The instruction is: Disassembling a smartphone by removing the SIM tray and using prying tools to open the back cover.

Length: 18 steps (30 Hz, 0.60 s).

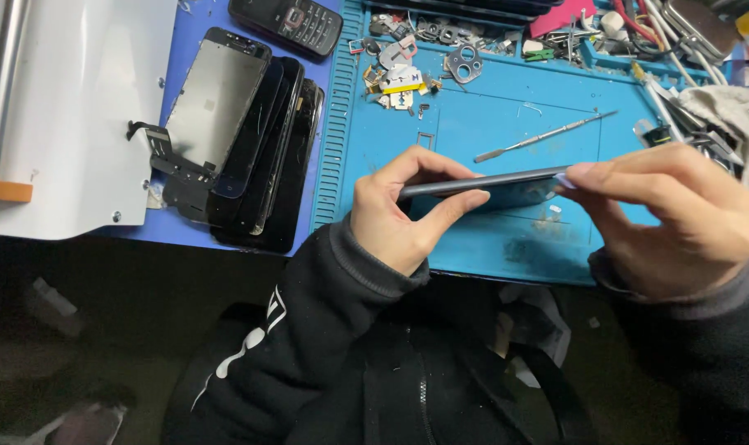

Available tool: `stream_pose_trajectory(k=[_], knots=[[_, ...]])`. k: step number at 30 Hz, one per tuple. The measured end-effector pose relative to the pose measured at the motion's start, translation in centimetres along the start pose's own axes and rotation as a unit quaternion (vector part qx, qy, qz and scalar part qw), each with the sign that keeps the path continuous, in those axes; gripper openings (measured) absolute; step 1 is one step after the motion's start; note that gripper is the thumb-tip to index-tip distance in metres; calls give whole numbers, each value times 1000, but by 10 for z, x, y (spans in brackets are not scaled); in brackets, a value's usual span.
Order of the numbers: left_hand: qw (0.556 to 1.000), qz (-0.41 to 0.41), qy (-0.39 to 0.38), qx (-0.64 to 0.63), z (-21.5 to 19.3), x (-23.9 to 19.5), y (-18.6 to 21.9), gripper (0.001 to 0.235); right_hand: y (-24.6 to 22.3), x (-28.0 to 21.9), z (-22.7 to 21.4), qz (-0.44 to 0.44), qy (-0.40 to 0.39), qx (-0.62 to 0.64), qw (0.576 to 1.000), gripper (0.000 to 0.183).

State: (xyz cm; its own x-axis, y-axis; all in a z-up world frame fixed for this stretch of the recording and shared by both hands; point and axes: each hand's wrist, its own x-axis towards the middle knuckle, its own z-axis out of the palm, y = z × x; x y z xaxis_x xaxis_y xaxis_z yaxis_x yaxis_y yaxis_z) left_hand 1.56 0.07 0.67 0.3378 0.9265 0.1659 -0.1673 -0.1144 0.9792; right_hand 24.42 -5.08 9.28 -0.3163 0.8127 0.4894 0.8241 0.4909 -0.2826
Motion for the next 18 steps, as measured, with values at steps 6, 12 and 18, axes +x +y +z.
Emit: stream_pose_trajectory(k=[6, 12, 18], knots=[[1000, 5, -5, 8, -1, 0, 2, 20, -16, 27, 4, -108, -27, -18, 994, 22], [1000, 10, 2, 3, 0, -2, 3, 20, -16, 23, 0, -90, -44, -28, 995, 22], [1000, -4, -9, -8, 0, 1, 1, 21, -13, 31, -12, -87, -92, -61, 990, 29]])
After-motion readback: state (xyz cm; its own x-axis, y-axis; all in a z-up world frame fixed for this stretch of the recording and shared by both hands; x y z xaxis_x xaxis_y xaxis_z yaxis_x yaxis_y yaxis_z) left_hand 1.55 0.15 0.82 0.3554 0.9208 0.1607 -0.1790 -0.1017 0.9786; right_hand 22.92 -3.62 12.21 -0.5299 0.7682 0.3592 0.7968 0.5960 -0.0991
